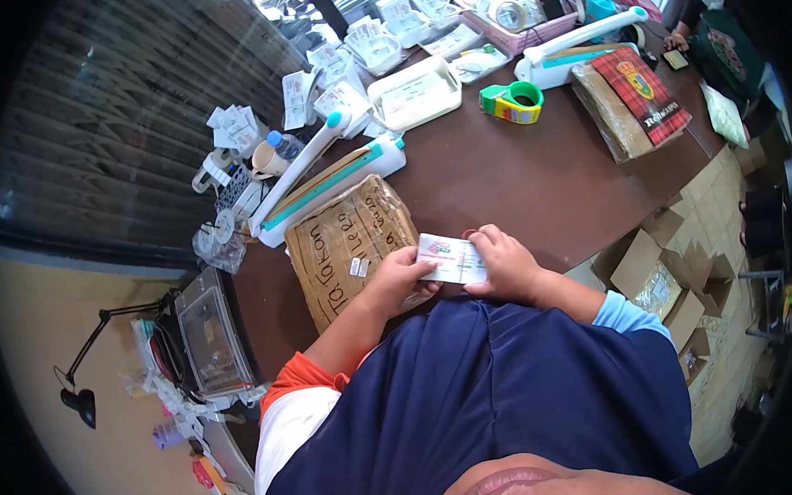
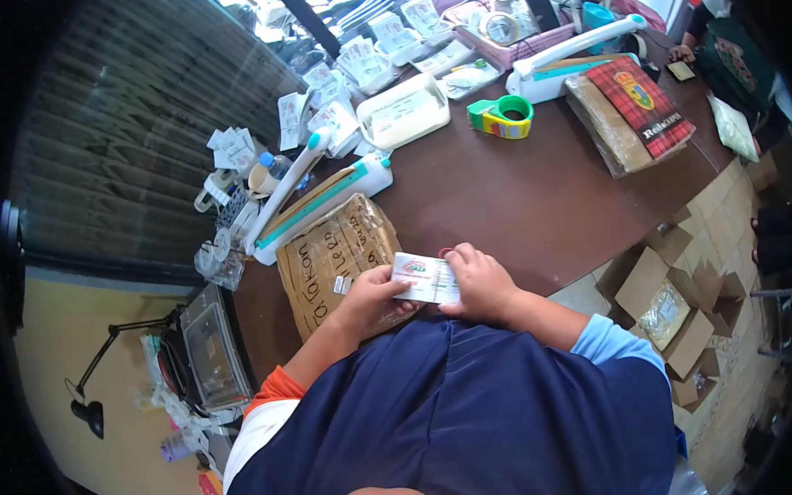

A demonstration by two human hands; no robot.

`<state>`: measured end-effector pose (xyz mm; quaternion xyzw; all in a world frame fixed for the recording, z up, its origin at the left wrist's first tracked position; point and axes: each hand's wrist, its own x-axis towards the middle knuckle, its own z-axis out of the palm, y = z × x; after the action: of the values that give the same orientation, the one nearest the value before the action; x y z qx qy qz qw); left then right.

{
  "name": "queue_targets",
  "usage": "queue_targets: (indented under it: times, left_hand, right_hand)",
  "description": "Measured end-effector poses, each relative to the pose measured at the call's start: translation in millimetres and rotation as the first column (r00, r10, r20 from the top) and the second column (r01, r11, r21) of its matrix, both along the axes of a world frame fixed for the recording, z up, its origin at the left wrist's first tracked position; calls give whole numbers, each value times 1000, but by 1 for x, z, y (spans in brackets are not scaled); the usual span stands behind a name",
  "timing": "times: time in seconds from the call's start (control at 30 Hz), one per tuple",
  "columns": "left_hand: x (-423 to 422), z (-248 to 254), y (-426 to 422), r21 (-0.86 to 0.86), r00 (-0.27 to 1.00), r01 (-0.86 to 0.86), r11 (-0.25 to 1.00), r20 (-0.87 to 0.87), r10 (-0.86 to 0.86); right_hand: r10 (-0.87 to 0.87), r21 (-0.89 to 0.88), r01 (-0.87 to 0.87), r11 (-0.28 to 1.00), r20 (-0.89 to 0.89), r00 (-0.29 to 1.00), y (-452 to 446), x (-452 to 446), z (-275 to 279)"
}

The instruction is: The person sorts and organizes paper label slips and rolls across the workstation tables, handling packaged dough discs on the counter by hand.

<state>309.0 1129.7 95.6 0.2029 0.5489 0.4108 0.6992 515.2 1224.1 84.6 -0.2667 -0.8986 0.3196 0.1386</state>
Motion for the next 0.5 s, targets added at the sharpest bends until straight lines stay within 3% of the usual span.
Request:
queue_targets:
  times: [0.07, 0.1, 0.17, 0.23, 0.3, 0.33, 0.4, 0.47, 0.5]
  left_hand:
    - [-14, 1, -17, 45, 979, -171, 984, -104, 175]
    - [-21, 2, -27, 74, 955, -251, 965, -146, 259]
    - [-37, 0, -46, 100, 883, -399, 912, -227, 411]
    - [-52, -16, -63, 97, 785, -536, 839, -308, 537]
    - [-54, -31, -76, 164, 732, -623, 765, -225, 643]
    - [-54, -34, -79, 196, 701, -662, 724, -181, 690]
    - [-47, -34, -74, 233, 691, -650, 724, -216, 690]
    - [-45, -37, -71, 251, 705, -592, 766, -298, 643]
    - [-43, -37, -69, 269, 694, -593, 759, -307, 651]
  right_hand:
    - [87, 28, -85, 996, -105, 991, 7, -19, -5]
    - [63, 109, -56, 992, -62, 996, 14, -28, -1]
    - [-82, 22, 82, 996, -16, 997, 41, -51, 8]
    - [-177, -81, 164, 983, -196, 965, 80, -77, 18]
    - [-206, -195, 144, 970, -349, 914, 128, -110, 28]
    - [-241, -488, 64, 870, -309, 920, 150, -120, 35]
    - [-305, -530, 112, 841, -292, 907, 185, -137, 33]
    - [-501, -738, 148, 659, -284, 817, 187, -133, 36]
    - [-502, -701, 177, 691, -290, 815, 197, -132, 12]
